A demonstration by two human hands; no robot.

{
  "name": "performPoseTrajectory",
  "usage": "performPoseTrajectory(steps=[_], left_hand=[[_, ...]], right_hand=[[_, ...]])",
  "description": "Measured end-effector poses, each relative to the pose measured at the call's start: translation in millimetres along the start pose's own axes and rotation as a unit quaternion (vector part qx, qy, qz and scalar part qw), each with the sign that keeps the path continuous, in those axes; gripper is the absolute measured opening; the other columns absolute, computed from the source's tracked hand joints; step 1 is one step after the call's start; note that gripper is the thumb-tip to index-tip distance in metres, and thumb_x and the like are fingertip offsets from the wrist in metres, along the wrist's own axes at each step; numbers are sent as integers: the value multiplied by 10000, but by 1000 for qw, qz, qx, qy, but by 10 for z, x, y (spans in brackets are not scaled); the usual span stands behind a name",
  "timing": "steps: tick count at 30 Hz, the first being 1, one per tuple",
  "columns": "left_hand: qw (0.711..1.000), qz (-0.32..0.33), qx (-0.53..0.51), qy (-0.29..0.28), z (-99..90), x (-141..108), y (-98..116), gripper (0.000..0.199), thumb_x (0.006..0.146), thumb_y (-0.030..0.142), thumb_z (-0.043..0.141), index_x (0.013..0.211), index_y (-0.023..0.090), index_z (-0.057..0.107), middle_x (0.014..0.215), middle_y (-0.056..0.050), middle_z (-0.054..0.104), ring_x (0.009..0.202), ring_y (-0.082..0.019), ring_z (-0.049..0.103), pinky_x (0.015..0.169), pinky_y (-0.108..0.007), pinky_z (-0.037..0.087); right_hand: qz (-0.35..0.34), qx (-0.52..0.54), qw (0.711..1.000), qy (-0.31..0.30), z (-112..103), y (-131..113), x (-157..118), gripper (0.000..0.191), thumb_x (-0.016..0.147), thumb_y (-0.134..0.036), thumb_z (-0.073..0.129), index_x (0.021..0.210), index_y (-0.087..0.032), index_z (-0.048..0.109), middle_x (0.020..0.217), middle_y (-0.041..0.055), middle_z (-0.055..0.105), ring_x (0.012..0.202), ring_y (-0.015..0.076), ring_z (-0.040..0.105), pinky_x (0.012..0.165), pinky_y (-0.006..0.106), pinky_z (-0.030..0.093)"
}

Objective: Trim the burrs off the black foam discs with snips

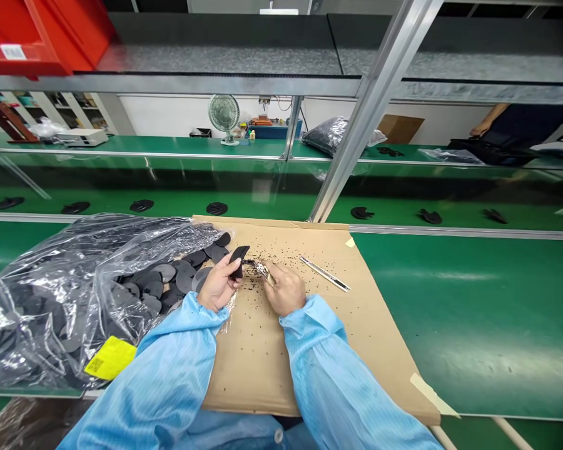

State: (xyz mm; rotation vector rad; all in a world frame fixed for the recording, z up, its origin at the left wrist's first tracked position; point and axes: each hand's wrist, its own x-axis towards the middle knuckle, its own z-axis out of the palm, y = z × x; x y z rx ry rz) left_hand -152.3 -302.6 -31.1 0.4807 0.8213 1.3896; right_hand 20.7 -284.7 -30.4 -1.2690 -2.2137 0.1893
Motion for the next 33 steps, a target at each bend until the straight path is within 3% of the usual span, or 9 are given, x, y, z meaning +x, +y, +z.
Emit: performPoseTrajectory(steps=[5, 10, 13, 16, 18, 21, 26, 33], left_hand=[[1000, 9, 5, 10, 20, 0, -6, 329, 736, 191, 699, 1019, 171, 532, 677, -6, 568, 512, -76, 520, 425, -150, 350], [998, 50, 12, 30, 49, 0, -8, 482, 709, 135, 709, 1129, 210, 483, 755, -3, 591, 705, -159, 644, 621, -272, 526], [997, 58, 15, 40, 25, 15, 0, 576, 672, 109, 740, 1172, 238, 484, 772, 18, 579, 645, -106, 610, 562, -210, 488], [997, 51, 2, 50, -12, 36, 8, 470, 665, 141, 765, 1079, 206, 552, 733, 34, 556, 557, -53, 535, 472, -155, 407], [998, 49, -21, 45, -21, 42, 15, 367, 683, 159, 756, 1002, 177, 573, 778, 9, 592, 612, -72, 566, 519, -179, 450], [998, 36, -45, 22, -7, 28, 34, 311, 722, 151, 718, 996, 174, 571, 861, -27, 628, 723, -126, 618, 611, -239, 507], [999, -16, -38, 18, -3, 0, 60, 250, 756, 124, 657, 991, 147, 575, 711, -7, 558, 565, -99, 543, 478, -194, 413], [999, -35, -13, -8, -18, -3, 58, 235, 774, 144, 615, 1007, 148, 586, 681, -4, 534, 474, -78, 452, 415, -185, 316]], right_hand=[[17, 20, 1000, -16, 9, -9, -5, 414, 784, -137, 538, 1180, -223, 620, 933, 48, 684, 868, 201, 616, 779, 272, 460], [59, 138, 988, 41, 24, -18, -3, 322, 809, -233, 545, 1112, -237, 654, 976, 36, 695, 891, 200, 631, 803, 291, 475], [83, 175, 980, 54, 8, -19, 4, 303, 806, -272, 549, 1083, -241, 668, 948, 35, 695, 879, 205, 630, 797, 307, 479], [94, 177, 979, 49, 0, -25, 5, 312, 792, -278, 560, 1080, -234, 672, 942, 41, 692, 875, 209, 625, 804, 318, 478], [91, 175, 980, 39, 8, -33, -1, 327, 786, -275, 569, 1095, -231, 667, 969, 45, 690, 890, 210, 620, 824, 326, 475], [61, 180, 982, 14, 30, -50, -16, 345, 791, -262, 575, 1125, -224, 652, 1010, 49, 686, 917, 207, 616, 846, 324, 471], [19, 151, 988, -26, 30, -97, -40, 341, 791, -237, 593, 1128, -222, 643, 1008, 50, 685, 935, 201, 613, 855, 299, 462], [-27, 96, 991, -92, -31, -156, -53, 285, 820, -244, 573, 1097, -244, 640, 943, 33, 674, 886, 179, 607, 779, 255, 440]])
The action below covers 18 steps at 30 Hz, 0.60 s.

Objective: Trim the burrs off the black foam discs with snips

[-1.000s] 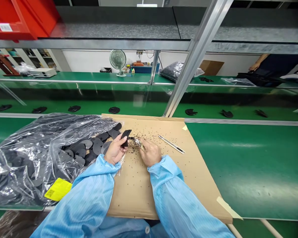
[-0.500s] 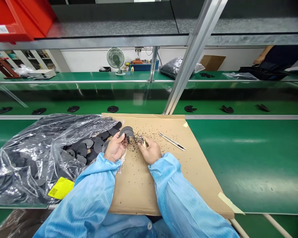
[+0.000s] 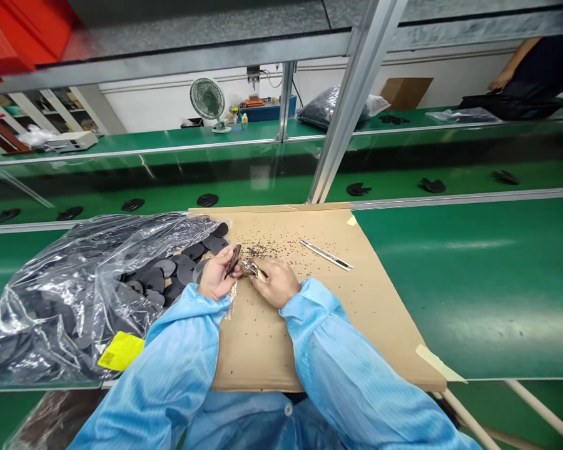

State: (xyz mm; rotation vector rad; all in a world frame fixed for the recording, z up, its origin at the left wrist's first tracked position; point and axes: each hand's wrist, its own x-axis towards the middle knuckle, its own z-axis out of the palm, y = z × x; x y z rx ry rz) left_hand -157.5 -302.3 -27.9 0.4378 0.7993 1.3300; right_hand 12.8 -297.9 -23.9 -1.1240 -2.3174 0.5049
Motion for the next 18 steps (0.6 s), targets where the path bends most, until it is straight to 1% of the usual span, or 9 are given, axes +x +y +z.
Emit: performPoseTrajectory(steps=[3, 9, 13, 18], left_hand=[[1000, -4, 12, -2, 12, -10, 1, 260, 763, 149, 629, 1019, 143, 588, 667, 0, 530, 454, -74, 448, 407, -184, 308], [999, -16, 28, 7, 15, -20, -4, 308, 726, 154, 667, 1026, 142, 599, 664, 4, 545, 434, -63, 458, 388, -169, 305], [999, -11, 36, 6, 22, -23, -4, 321, 701, 162, 691, 1013, 134, 619, 663, -2, 547, 459, -67, 473, 387, -161, 324], [998, 6, 63, 18, 37, -24, -24, 312, 689, 190, 715, 986, 122, 646, 640, -6, 543, 471, -67, 466, 388, -161, 346]], right_hand=[[-3, -9, 1000, -16, 0, -9, 1, 271, 833, -255, 555, 1090, -249, 639, 939, 34, 672, 872, 179, 609, 745, 254, 435], [-4, -6, 999, -33, -11, -32, 11, 268, 825, -241, 566, 1081, -249, 644, 940, 33, 679, 885, 180, 617, 759, 251, 432], [-9, -14, 999, -47, -17, -27, 7, 260, 821, -244, 564, 1066, -266, 647, 933, 21, 685, 889, 182, 620, 754, 252, 429], [4, -62, 996, -59, -11, -6, 6, 272, 794, -223, 557, 1044, -270, 655, 966, 31, 687, 880, 199, 623, 698, 263, 426]])
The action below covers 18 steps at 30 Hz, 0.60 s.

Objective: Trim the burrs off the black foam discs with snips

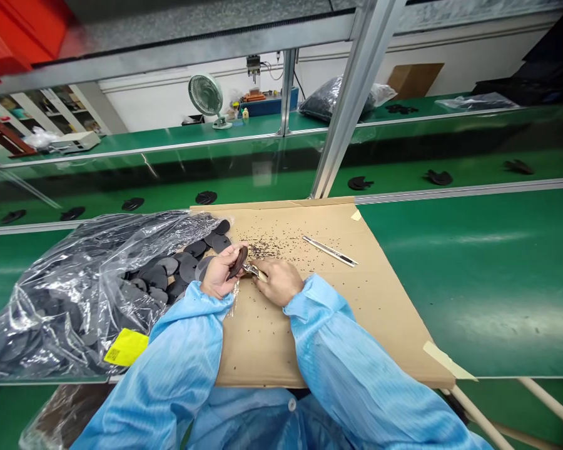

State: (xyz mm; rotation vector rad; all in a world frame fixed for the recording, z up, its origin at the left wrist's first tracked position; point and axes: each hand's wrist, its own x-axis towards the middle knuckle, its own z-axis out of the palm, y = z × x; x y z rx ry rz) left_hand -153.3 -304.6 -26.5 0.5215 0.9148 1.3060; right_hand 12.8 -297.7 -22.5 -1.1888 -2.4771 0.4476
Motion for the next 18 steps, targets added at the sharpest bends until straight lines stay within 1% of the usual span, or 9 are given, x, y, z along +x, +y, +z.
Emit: performPoseTrajectory(steps=[5, 8, 11, 13, 14, 15, 16, 18], left_hand=[[1000, 22, 17, 6, -14, 19, -40, 299, 674, 210, 737, 948, 120, 659, 652, -1, 548, 475, -62, 464, 383, -158, 345], [1000, 17, 17, 2, -18, 19, -41, 299, 673, 200, 734, 947, 113, 654, 649, -2, 547, 477, -66, 468, 386, -164, 349], [1000, 8, -1, 4, 6, 8, -17, 313, 689, 193, 722, 979, 123, 628, 651, -1, 550, 464, -70, 463, 385, -175, 341], [1000, 14, -17, 13, 32, 5, -5, 313, 702, 198, 719, 986, 143, 601, 670, 1, 561, 483, -83, 492, 412, -186, 368], [999, 25, -23, 19, 45, 8, -6, 313, 706, 202, 722, 984, 152, 587, 694, -2, 573, 511, -93, 519, 439, -194, 396], [999, 41, -26, 24, 56, 15, -14, 317, 704, 203, 728, 977, 158, 574, 727, -8, 589, 549, -103, 548, 473, -203, 424], [998, 58, -27, 30, 65, 25, -28, 326, 698, 203, 736, 971, 161, 563, 768, -16, 607, 590, -111, 571, 508, -213, 448], [994, 99, -14, 42, 80, 50, -74, 334, 680, 195, 753, 944, 163, 552, 824, -26, 629, 637, -111, 584, 553, -217, 464]], right_hand=[[10, -50, 998, -26, -38, -22, 11, 292, 776, -182, 541, 1038, -246, 655, 973, 57, 693, 861, 219, 634, 655, 277, 419], [15, -37, 998, -38, -63, -41, 5, 256, 757, -161, 556, 972, -239, 672, 964, 58, 700, 858, 222, 636, 660, 278, 423], [14, 45, 999, -17, -41, -35, -1, 209, 761, -148, 545, 885, -242, 684, 926, 30, 706, 855, 196, 631, 696, 264, 431], [29, 149, 988, 23, 1, -2, 8, 169, 773, -191, 553, 871, -238, 683, 872, 10, 700, 812, 179, 622, 701, 262, 437], [46, 215, 974, 46, 23, 24, 20, 156, 775, -234, 570, 887, -229, 678, 830, 6, 691, 769, 174, 614, 689, 268, 443], [70, 289, 952, 68, 42, 57, 36, 181, 773, -288, 588, 917, -215, 669, 781, 6, 676, 717, 171, 603, 667, 276, 451], [98, 370, 920, 85, 52, 96, 55, 240, 767, -345, 602, 952, -201, 654, 742, 6, 658, 670, 169, 591, 645, 287, 459], [146, 528, 831, 100, 42, 186, 96, 351, 762, -436, 598, 1002, -181, 617, 725, 18, 636, 632, 172, 586, 626, 317, 484]])
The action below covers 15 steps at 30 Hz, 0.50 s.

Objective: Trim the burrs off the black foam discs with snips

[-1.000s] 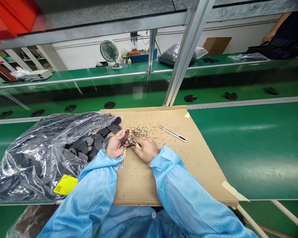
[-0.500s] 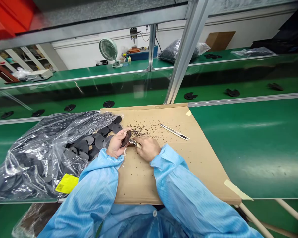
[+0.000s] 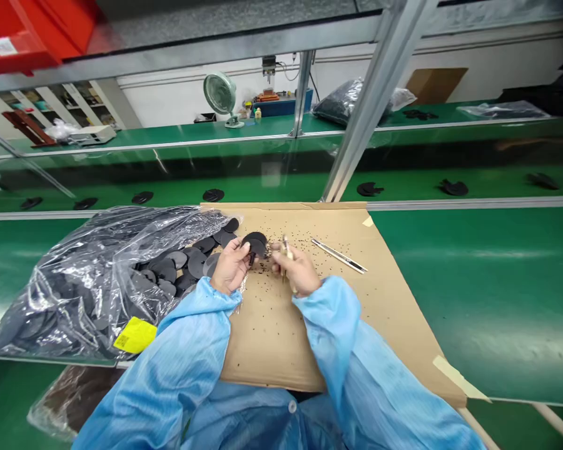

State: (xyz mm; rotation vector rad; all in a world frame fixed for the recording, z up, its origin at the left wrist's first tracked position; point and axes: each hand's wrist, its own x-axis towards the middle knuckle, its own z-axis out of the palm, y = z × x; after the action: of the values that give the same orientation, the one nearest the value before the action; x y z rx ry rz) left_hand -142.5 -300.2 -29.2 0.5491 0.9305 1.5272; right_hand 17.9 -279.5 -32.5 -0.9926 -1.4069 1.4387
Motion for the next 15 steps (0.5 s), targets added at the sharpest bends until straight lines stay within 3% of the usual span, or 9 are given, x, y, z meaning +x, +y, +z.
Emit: performPoseTrajectory(steps=[3, 6, 8, 10, 12, 15], left_hand=[[994, 91, 57, 8, 15, 2, -84, 294, 655, 161, 768, 867, 156, 565, 804, -22, 634, 688, -99, 581, 624, -200, 467], [986, 133, 97, -21, 22, -41, -119, 261, 663, 182, 769, 835, 154, 575, 745, -9, 612, 630, -78, 555, 580, -174, 446], [991, 74, 79, -80, 21, -90, -103, 298, 666, 251, 774, 853, 161, 559, 670, 16, 572, 478, -52, 474, 442, -164, 368], [983, -27, 48, -176, 18, -145, -61, 362, 650, 310, 785, 884, 160, 554, 588, 38, 527, 386, -45, 405, 365, -167, 294], [953, -115, 28, -278, 11, -196, -4, 416, 635, 327, 795, 939, 142, 580, 553, 34, 525, 373, -60, 421, 354, -176, 306], [907, -184, 22, -378, -6, -251, 78, 473, 637, 309, 797, 1029, 111, 621, 580, -3, 570, 405, -80, 479, 375, -190, 361]], right_hand=[[51, 169, 984, 5, -135, -18, 87, 344, 765, -454, 577, 988, -193, 586, 806, 53, 639, 686, 192, 609, 653, 365, 509], [58, 198, 978, 11, -243, -30, 124, 296, 728, -410, 618, 941, -208, 575, 758, 31, 604, 638, 175, 576, 600, 343, 486], [57, 184, 981, 32, -264, -17, 136, 336, 672, -386, 672, 939, -211, 567, 694, -3, 564, 581, 152, 539, 548, 303, 449], [46, 143, 987, 61, -235, -4, 163, 393, 626, -382, 714, 942, -208, 559, 633, -34, 529, 531, 132, 503, 513, 271, 411], [21, 61, 996, 66, -154, -12, 224, 403, 622, -394, 724, 933, -197, 561, 608, -49, 517, 510, 116, 477, 515, 258, 398], [-37, -124, 992, -2, 61, -73, 393, 337, 680, -370, 677, 939, -176, 584, 679, -27, 571, 569, 120, 508, 582, 268, 432]])
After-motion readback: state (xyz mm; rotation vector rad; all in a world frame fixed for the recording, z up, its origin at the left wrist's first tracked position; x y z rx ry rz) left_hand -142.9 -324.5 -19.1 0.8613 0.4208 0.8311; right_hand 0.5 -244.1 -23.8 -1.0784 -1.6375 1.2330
